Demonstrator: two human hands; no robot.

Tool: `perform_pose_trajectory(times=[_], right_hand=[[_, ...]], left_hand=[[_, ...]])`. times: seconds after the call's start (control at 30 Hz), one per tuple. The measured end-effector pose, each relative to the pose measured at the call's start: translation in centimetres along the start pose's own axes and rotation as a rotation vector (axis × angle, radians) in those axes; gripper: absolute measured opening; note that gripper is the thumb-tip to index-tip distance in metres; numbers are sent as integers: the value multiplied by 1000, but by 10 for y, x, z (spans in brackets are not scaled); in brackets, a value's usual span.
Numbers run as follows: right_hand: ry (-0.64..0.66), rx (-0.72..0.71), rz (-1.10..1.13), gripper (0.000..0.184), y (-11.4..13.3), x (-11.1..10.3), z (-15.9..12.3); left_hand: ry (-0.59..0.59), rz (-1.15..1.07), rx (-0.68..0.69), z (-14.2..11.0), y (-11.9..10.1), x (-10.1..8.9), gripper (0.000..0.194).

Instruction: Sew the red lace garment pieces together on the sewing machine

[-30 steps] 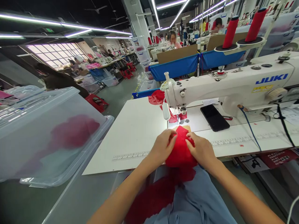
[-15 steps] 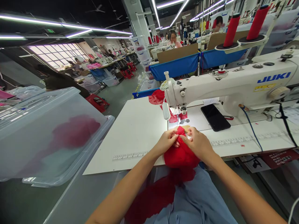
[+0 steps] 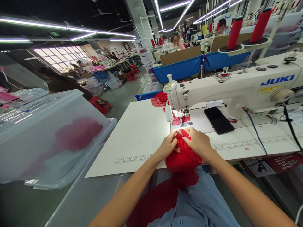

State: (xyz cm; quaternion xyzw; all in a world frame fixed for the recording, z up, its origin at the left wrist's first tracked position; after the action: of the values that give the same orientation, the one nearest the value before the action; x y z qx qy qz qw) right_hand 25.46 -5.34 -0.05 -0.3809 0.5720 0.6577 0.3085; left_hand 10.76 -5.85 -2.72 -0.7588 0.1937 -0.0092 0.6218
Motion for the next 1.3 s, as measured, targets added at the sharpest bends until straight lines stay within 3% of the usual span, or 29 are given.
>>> perform_pose_trajectory(times=[0.07,0.23,0.43,0.6,0.67,0.77,0.83,0.97,1.13,1.3], right_hand=[[8,-9,29,17,-1,3,3],[20,-74,201,8,-1,9,8],[-21,-118,307,11,-2,13,14],[-180,-93,221,11,-14,-6,16],[-190,-221,158,20,-5,-10,14],[-48,-597,-44,33,20,-3,10],[22,-695,-250,37,24,4,13],[62,-582,-491,36,12,7,28],[76,-522,-441,35,2,4,30],[16,-554,-494,26,10,3,29]], left_hand=[[-12,57,-10,0,0,2,8],[-118,153,53,-1,-1,1,31],[-110,290,153,-5,-7,0,15],[-101,401,225,-5,-10,2,13],[-103,451,268,-2,-13,3,15],[-88,500,316,1,-16,6,15],[-77,517,331,2,-16,6,14],[-93,539,336,1,-13,5,15],[-136,557,342,0,-11,5,15],[-153,575,345,2,-9,5,14]])
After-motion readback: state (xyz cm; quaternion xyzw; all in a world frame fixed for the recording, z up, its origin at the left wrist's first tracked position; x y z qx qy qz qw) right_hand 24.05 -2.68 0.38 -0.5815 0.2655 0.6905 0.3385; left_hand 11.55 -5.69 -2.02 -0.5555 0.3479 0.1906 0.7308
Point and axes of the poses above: each hand's wrist, its own z-axis towards the middle knuckle, its own x-axis out of the palm, y = z × x, the point moved 6 cm from there along z, towards the middle knuckle, and after that the axes turned 3 degrees about -x, right-handed, at the moved point
